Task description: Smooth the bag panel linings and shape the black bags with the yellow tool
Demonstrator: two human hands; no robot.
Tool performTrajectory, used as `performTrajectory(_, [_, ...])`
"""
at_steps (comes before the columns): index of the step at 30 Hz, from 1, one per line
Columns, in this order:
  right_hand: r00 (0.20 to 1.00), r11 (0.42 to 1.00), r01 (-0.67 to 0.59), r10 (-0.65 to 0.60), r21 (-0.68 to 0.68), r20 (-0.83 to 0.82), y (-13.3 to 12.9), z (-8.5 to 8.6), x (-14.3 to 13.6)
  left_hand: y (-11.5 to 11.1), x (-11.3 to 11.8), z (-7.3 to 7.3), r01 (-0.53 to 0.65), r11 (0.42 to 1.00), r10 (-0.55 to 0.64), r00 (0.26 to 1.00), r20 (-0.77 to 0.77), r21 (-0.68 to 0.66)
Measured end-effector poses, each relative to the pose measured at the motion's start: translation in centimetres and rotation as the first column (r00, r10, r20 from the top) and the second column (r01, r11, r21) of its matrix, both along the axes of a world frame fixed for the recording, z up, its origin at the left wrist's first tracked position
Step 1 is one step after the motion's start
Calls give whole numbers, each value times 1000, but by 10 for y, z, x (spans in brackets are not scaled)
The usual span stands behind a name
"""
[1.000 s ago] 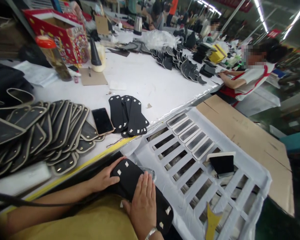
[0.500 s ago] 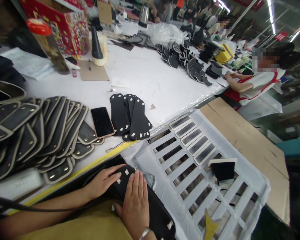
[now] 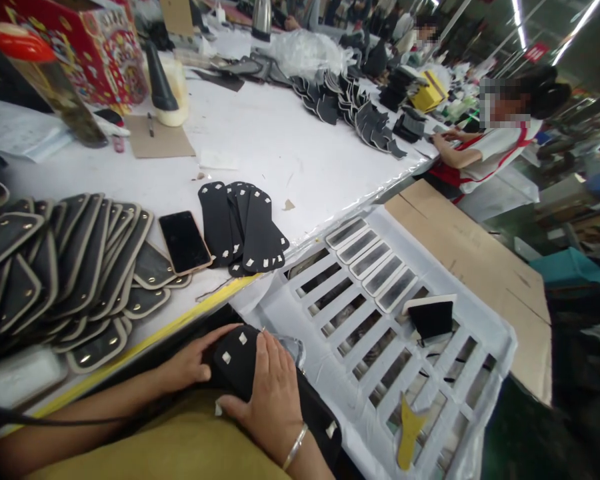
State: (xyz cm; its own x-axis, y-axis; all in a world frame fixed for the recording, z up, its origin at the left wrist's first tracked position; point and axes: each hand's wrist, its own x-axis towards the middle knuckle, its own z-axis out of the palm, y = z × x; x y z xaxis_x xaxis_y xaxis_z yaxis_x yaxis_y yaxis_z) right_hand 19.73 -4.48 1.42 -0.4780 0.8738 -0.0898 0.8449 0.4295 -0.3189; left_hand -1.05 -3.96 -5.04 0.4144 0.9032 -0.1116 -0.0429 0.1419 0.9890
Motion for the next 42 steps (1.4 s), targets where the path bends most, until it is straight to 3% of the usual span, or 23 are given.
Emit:
performTrajectory(4, [998, 998, 59, -59, -12, -29, 9, 0, -14, 0, 1, -3, 43, 998, -38, 994, -104, 50])
performTrajectory(11, [992, 991, 122, -124, -61, -21, 16, 6, -26, 4, 0, -1, 51, 997, -44, 991, -126, 58])
performTrajectory(14, [993, 990, 119, -120, -82, -11, 17, 8, -26, 2, -4, 1, 65, 997, -62, 995, -77, 39])
performTrajectory(17, [993, 989, 114, -115, -91, -11, 17, 9, -26, 3, -8, 2, 64, 997, -60, 995, 73, -48])
performTrajectory(20, [995, 990, 104, -104, -99, 1, 19, 9, -27, 4, -8, -3, 1, 980, 48, 970, 237, -200])
performTrajectory(24, [996, 989, 83, -79, -122, 35, 23, 10, -29, 4, -6, -8, -76, 956, 152, 954, 257, -285])
performTrajectory(31, [997, 986, 82, -80, -142, 25, 29, 9, -31, 6, -11, 0, 71, 972, -4, 957, 290, -224])
performTrajectory(33, [996, 982, 91, -87, -166, 27, 31, 11, -32, 7, -12, 1, 63, 982, -25, 977, 213, -176])
performTrajectory(36, [995, 970, 101, -98, -220, 26, 34, 13, -30, 9, -12, 7, 34, 997, -36, 999, -28, -75])
performTrajectory(42, [994, 955, 86, -100, -282, -33, 36, 11, -16, 16, -8, 30, -14, 994, 46, 952, -303, 108])
